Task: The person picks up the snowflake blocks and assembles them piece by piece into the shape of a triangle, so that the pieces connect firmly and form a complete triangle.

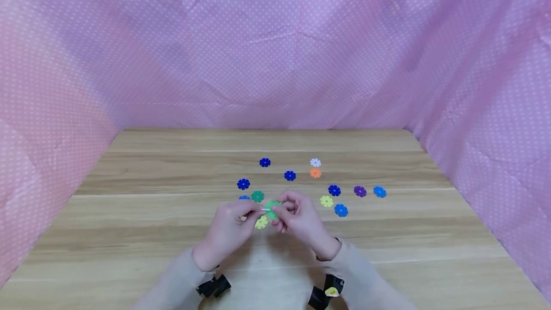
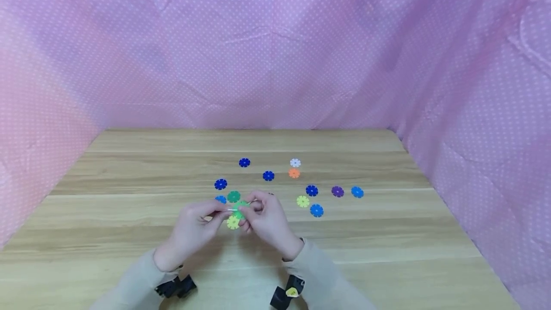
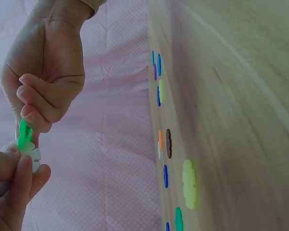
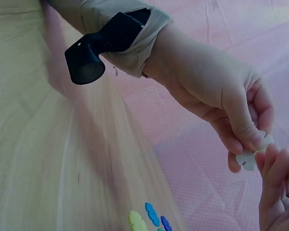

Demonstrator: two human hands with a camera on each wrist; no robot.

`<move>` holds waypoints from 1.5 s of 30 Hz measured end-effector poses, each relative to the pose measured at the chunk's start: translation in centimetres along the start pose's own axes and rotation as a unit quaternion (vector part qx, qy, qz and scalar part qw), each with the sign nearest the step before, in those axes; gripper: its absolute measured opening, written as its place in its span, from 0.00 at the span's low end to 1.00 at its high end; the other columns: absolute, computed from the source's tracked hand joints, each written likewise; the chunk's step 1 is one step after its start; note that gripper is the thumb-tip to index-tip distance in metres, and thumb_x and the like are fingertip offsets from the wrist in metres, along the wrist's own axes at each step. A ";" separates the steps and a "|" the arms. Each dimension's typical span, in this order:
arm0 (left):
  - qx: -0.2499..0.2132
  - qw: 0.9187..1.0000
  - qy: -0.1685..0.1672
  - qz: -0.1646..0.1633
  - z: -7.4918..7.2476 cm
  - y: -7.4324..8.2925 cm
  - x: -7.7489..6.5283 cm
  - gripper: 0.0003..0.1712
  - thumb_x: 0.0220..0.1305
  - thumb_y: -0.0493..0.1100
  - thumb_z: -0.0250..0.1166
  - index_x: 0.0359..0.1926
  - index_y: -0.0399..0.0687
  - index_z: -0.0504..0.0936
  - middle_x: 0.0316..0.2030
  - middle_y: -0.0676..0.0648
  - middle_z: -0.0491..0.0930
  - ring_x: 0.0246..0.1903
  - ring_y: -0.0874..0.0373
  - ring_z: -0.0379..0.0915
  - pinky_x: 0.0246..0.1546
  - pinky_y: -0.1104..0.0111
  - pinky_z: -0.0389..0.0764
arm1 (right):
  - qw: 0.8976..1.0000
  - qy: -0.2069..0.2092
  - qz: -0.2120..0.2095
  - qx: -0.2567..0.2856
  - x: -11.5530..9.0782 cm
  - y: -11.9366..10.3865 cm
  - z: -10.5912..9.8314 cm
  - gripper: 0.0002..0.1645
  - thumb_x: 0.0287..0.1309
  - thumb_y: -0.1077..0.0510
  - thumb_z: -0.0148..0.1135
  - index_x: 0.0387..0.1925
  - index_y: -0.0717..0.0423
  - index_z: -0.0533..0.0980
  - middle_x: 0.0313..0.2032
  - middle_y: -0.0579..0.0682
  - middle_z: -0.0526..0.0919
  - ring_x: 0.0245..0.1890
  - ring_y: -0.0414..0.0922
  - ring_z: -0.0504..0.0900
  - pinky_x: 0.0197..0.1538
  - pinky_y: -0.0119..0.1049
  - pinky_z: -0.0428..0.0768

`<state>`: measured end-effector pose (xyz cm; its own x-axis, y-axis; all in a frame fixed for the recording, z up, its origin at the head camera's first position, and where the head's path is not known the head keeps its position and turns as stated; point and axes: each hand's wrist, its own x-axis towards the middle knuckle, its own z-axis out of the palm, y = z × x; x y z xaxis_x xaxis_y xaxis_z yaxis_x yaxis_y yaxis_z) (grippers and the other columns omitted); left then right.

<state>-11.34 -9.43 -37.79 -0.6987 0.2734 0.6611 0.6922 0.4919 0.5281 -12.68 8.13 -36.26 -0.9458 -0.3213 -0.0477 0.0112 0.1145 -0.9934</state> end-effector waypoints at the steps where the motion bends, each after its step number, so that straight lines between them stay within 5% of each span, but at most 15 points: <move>1: -0.007 1.000 0.000 -0.011 0.0 0.0 0.1 0.07 0.48 0.28 0.71 0.28 0.41 0.84 0.25 0.48 0.83 0.24 0.65 0.76 0.26 0.81 0.78 | 1.000 0.003 0.003 0.005 0.1 0.0 0.0 0.05 0.60 0.69 0.56 0.37 0.70 0.71 0.22 0.58 0.83 0.17 0.39 0.76 0.23 0.27 0.78; 5: -0.066 0.993 -0.017 -0.097 -0.1 0.2 0.6 0.06 0.52 0.29 0.68 0.32 0.41 0.84 0.30 0.47 0.84 0.31 0.61 0.80 0.33 0.76 0.82 | 0.999 0.002 0.013 0.031 0.4 0.1 -0.1 0.09 0.62 0.67 0.56 0.42 0.69 0.71 0.23 0.52 0.84 0.19 0.40 0.79 0.26 0.28 0.80; 10: -0.164 0.960 -0.046 -0.223 -0.6 -0.1 0.8 0.07 0.56 0.31 0.66 0.37 0.40 0.84 0.36 0.45 0.85 0.36 0.60 0.81 0.40 0.74 0.82 | 0.998 -0.029 0.012 0.045 0.8 0.6 -0.2 0.15 0.63 0.64 0.56 0.49 0.69 0.72 0.25 0.48 0.85 0.22 0.38 0.81 0.30 0.29 0.82; 14: -0.191 0.944 -0.041 -0.267 -1.5 -0.8 0.6 0.06 0.58 0.33 0.66 0.37 0.37 0.84 0.35 0.41 0.84 0.34 0.64 0.81 0.39 0.74 0.82 | 0.997 -0.068 0.009 0.041 1.2 0.9 -0.6 0.20 0.64 0.60 0.57 0.54 0.68 0.70 0.29 0.48 0.84 0.27 0.37 0.81 0.36 0.31 0.83; 18: -0.184 0.935 -0.018 -0.302 -2.8 -1.2 0.1 0.06 0.59 0.35 0.66 0.37 0.36 0.83 0.33 0.40 0.84 0.31 0.67 0.79 0.36 0.75 0.82 | 0.996 -0.077 0.024 0.034 1.7 1.5 -1.0 0.23 0.64 0.58 0.57 0.56 0.68 0.69 0.36 0.60 0.84 0.33 0.43 0.83 0.42 0.36 0.84; 21: -0.179 0.930 -0.004 -0.321 -3.8 -1.4 -0.2 0.07 0.60 0.36 0.65 0.37 0.35 0.83 0.33 0.42 0.83 0.30 0.66 0.78 0.35 0.74 0.82 | 0.996 -0.082 0.041 0.008 2.3 2.1 -1.1 0.24 0.63 0.57 0.58 0.56 0.66 0.69 0.40 0.63 0.82 0.39 0.50 0.83 0.47 0.39 0.83; 25: -0.182 0.922 0.013 -0.343 -4.8 -1.7 -0.6 0.10 0.62 0.38 0.64 0.40 0.33 0.81 0.32 0.46 0.82 0.32 0.64 0.79 0.37 0.72 0.82 | 0.990 -0.103 0.037 -0.084 3.3 2.7 -0.8 0.23 0.60 0.55 0.61 0.54 0.63 0.72 0.40 0.55 0.82 0.41 0.49 0.81 0.47 0.39 0.80; 37: -0.187 0.909 0.037 -0.370 -6.7 -2.5 -1.2 0.15 0.63 0.43 0.63 0.44 0.34 0.78 0.31 0.59 0.82 0.34 0.66 0.80 0.39 0.73 0.81 | 0.945 -0.140 -0.001 -0.296 5.7 3.0 1.1 0.24 0.45 0.60 0.74 0.46 0.58 0.78 0.40 0.50 0.81 0.40 0.43 0.77 0.46 0.34 0.77; 45: -0.185 0.909 0.049 -0.370 -6.6 -2.8 -1.8 0.14 0.63 0.39 0.63 0.45 0.33 0.77 0.31 0.60 0.82 0.34 0.65 0.80 0.39 0.73 0.82 | 0.920 -0.148 0.012 -0.361 5.8 3.1 2.0 0.21 0.40 0.62 0.76 0.41 0.53 0.80 0.34 0.44 0.79 0.35 0.39 0.74 0.42 0.31 0.76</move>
<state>-10.80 -16.70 -36.95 -0.9910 -0.1027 0.0864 0.0651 0.1954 0.9786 -17.45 4.71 -39.80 -0.8167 -0.5407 -0.2019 -0.2892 0.6861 -0.6675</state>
